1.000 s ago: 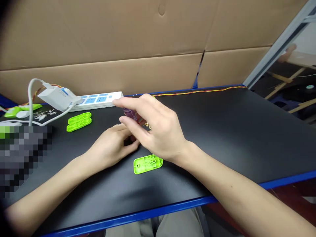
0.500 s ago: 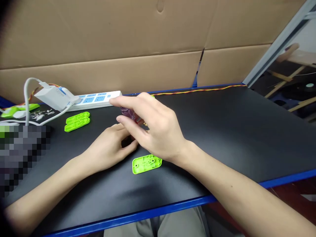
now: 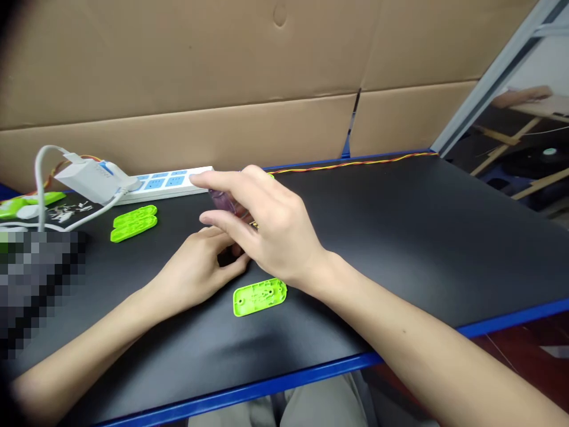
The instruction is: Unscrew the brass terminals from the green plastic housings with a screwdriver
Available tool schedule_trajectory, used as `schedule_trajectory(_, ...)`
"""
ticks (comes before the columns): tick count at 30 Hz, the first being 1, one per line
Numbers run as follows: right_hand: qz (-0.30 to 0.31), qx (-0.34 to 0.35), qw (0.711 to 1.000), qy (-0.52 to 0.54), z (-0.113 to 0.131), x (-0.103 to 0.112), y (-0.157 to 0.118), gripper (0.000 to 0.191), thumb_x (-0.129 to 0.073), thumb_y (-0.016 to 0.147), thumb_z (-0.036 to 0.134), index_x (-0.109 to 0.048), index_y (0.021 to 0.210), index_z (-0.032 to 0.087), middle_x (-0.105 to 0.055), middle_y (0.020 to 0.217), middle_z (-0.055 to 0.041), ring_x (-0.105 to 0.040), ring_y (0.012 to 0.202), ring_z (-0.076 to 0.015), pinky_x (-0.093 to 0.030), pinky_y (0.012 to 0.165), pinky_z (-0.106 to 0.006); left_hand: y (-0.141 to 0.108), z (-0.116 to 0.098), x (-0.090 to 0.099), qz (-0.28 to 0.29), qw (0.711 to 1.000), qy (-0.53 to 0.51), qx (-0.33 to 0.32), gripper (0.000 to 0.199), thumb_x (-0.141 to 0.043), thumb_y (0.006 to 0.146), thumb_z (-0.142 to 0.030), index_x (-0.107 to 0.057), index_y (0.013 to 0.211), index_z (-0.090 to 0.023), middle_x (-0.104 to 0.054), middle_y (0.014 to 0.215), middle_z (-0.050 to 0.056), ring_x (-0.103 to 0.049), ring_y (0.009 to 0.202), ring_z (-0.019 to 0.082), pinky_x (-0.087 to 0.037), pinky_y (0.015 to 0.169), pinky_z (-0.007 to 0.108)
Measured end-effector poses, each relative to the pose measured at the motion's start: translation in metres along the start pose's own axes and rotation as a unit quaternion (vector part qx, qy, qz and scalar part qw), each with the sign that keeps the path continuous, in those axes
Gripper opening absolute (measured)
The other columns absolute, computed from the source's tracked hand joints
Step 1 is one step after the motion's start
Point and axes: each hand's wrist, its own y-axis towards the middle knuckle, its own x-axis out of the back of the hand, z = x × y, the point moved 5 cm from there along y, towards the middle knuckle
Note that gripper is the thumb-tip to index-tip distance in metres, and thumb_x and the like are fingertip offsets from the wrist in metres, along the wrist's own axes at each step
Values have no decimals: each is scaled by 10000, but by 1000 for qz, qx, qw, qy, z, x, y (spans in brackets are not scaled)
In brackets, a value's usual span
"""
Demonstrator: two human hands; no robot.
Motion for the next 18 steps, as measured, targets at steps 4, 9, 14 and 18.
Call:
schedule_trajectory(4, -9, -19, 1000, -21, -3, -2, 0, 257, -687, 850, 280, -674, 1093, 197, -568, 831, -23, -567, 713, -117, -594, 717, -277, 1, 1, -2, 10, 1000, -3, 11, 68, -551, 841, -218, -588, 794, -186, -649, 795, 11, -591, 741, 178, -431, 678, 310)
schedule_trajectory(9, 1, -30, 1000, -6, -4, -5, 0, 321, -431, 975, 217, -610, 1240, 204, -647, 1057, -75, -656, 941, -136, -591, 882, -299, 1, -2, 0, 9, 1000, -6, 1, 77, -544, 846, -221, -599, 803, -188, -634, 803, 13, -567, 774, 184, -427, 698, 311)
schedule_trajectory(14, -9, -31, 999, 39, -7, -6, -2, 335, -502, 948, 177, -576, 1273, 201, -718, 1067, -32, -698, 914, -117, -602, 883, -281, 1, -2, 0, 11, 1000, -2, 2, 80, -536, 840, -208, -581, 777, -185, -622, 787, 13, -558, 771, 181, -420, 691, 307)
schedule_trajectory(18, -28, -24, 999, -3, -4, -4, 0, 198, -675, 859, 271, -681, 1053, 232, -693, 925, -5, -648, 774, -117, -610, 747, -271, 0, 1, -1, 5, 1000, 0, 7, 82, -549, 845, -220, -583, 779, -186, -644, 801, 16, -585, 755, 177, -431, 692, 310)
